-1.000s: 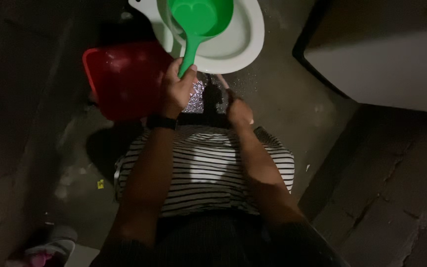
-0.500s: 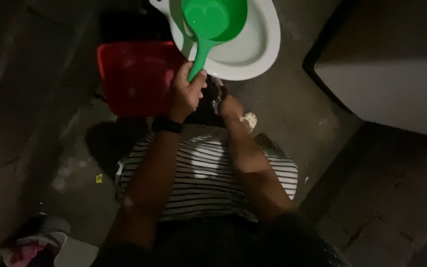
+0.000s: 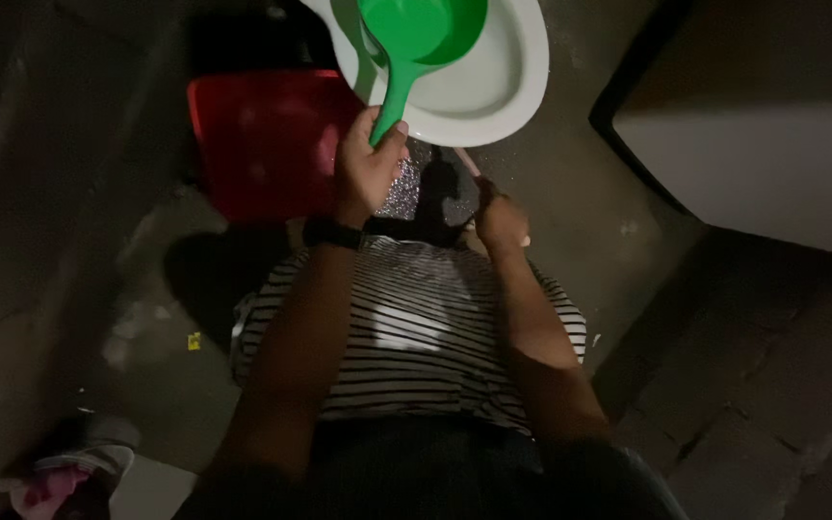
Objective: The person sits on a mat and repeatedly scoops water from a red bucket into a white toilet bowl using a green scoop. They then use a pink toilet brush to scrub the inside of the bowl. The person continues this cycle of scooping and scrubbing throughout the clip.
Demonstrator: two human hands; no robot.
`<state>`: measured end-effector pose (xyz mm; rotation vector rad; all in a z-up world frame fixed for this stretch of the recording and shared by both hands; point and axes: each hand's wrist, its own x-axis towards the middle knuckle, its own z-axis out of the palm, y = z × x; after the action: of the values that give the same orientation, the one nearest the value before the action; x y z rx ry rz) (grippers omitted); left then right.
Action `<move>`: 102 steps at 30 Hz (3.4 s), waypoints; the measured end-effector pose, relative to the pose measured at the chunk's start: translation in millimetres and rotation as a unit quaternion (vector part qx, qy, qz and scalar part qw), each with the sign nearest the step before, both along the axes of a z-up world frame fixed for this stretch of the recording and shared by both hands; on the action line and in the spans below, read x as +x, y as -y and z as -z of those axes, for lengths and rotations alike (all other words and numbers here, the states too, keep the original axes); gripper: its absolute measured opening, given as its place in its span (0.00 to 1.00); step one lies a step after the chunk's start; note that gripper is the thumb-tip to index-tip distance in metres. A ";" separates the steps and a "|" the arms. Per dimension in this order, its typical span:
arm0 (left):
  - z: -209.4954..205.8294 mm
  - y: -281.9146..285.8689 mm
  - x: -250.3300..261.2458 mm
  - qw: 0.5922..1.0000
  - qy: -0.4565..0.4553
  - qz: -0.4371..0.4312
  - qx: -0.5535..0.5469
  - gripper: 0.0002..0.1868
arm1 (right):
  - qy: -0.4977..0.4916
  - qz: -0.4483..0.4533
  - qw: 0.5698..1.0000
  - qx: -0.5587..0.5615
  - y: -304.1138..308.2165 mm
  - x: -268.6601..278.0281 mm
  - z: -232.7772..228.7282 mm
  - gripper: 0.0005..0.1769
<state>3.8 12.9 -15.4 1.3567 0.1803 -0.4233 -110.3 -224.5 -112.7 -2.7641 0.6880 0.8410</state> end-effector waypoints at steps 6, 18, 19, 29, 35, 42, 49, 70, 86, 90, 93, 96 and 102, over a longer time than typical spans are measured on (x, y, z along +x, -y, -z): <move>-9.6 -2.7 -1.4 1.000 0.015 -0.002 -0.008 0.16 | 0.090 0.031 0.994 0.045 -15.1 -11.7 29.7 0.30; 13.4 -15.9 4.8 0.999 0.038 -0.025 -0.008 0.12 | -0.009 0.039 0.995 0.092 -73.3 53.2 123.3 0.34; 15.4 -16.5 5.6 0.999 0.028 -0.021 0.006 0.12 | -0.005 0.034 0.996 0.080 -76.5 59.5 128.7 0.30; -6.7 -16.2 9.4 0.998 0.023 0.007 0.055 0.13 | -0.088 -0.066 0.992 -0.060 1.2 39.9 37.4 0.21; -12.3 -8.9 5.7 0.999 -0.040 0.000 0.034 0.15 | -0.076 -0.037 0.994 -0.069 32.7 -5.8 -15.5 0.24; -8.1 -7.6 5.0 1.000 0.004 -0.001 -0.018 0.14 | -0.062 -0.020 0.997 -0.047 12.8 10.9 25.5 0.20; 12.6 -10.5 10.6 0.996 0.067 0.014 0.061 0.13 | -0.080 0.041 0.996 0.018 -52.0 51.2 81.4 0.17; -4.1 -5.5 13.0 0.999 0.029 0.004 0.013 0.12 | 0.152 0.398 0.837 0.344 90.5 -24.2 115.8 0.21; -14.6 -7.5 7.8 0.994 0.059 0.042 0.081 0.15 | 0.167 0.633 0.567 0.501 -15.6 -31.2 121.8 0.20; -0.1 -4.5 7.1 0.996 0.047 0.039 0.065 0.15 | 0.234 0.579 0.543 0.561 -6.5 -17.3 114.1 0.22; 7.0 -1.0 9.3 0.999 0.038 0.023 0.027 0.15 | 0.195 0.579 0.592 0.526 7.8 -7.5 107.1 0.29; 14.1 -0.5 7.8 0.999 0.037 0.016 0.009 0.16 | 0.127 0.584 0.625 0.503 15.0 -11.1 98.9 0.34; 30.3 1.6 4.1 0.999 0.047 0.015 0.020 0.16 | 0.232 0.455 0.673 0.534 4.3 -11.8 90.2 0.32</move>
<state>7.9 11.3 -45.7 1.4164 0.0914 -0.3815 -122.1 -228.8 -202.9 -1.1848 0.8951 0.1299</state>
